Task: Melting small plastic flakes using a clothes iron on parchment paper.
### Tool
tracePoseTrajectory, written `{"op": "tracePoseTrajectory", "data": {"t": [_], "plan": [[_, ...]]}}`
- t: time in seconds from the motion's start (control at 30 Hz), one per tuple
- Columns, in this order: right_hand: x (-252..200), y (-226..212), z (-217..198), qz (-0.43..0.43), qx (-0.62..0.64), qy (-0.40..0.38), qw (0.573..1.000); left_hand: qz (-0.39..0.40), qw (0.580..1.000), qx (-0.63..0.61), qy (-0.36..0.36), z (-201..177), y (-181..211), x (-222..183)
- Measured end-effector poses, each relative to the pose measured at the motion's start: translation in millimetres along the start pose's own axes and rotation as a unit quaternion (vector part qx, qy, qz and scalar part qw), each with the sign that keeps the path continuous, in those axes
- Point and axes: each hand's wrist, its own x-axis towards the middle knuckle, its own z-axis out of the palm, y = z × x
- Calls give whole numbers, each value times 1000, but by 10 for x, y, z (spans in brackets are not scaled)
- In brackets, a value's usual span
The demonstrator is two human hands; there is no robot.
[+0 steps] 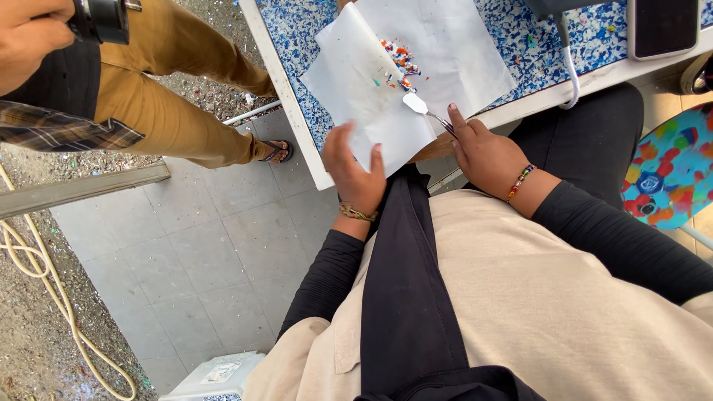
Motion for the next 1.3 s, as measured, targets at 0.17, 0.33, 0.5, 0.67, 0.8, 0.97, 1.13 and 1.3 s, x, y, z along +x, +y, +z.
{"op": "tracePoseTrajectory", "data": {"t": [0.17, 0.33, 0.5, 0.67, 0.8, 0.97, 1.13, 1.3], "plan": [[-87, 40, 90, -57, -42, 28, 997, 254, 878, 126, -386, 274, -159, -248], [-67, 50, 128, -58, -57, 31, 996, 289, 825, 215, -435, 325, -171, -248], [-19, 108, 238, -68, -55, 38, 995, 292, 811, 237, -449, 333, -184, -223], [-61, 127, 340, -84, -51, 54, 994, 295, 803, 241, -458, 321, -109, -206], [-3, 152, 391, -54, -43, 30, 997, 293, 795, 249, -468, 303, -73, -183], [69, 179, 430, -58, -31, 35, 997, 298, 787, 261, -472, 334, -67, -159], [87, 110, 376, -54, 18, 70, 996, 293, 784, 269, -477, 361, -82, -182], [146, 97, 182, -73, 136, 154, 976, 290, 786, 270, -474, 334, -30, -162]]}}
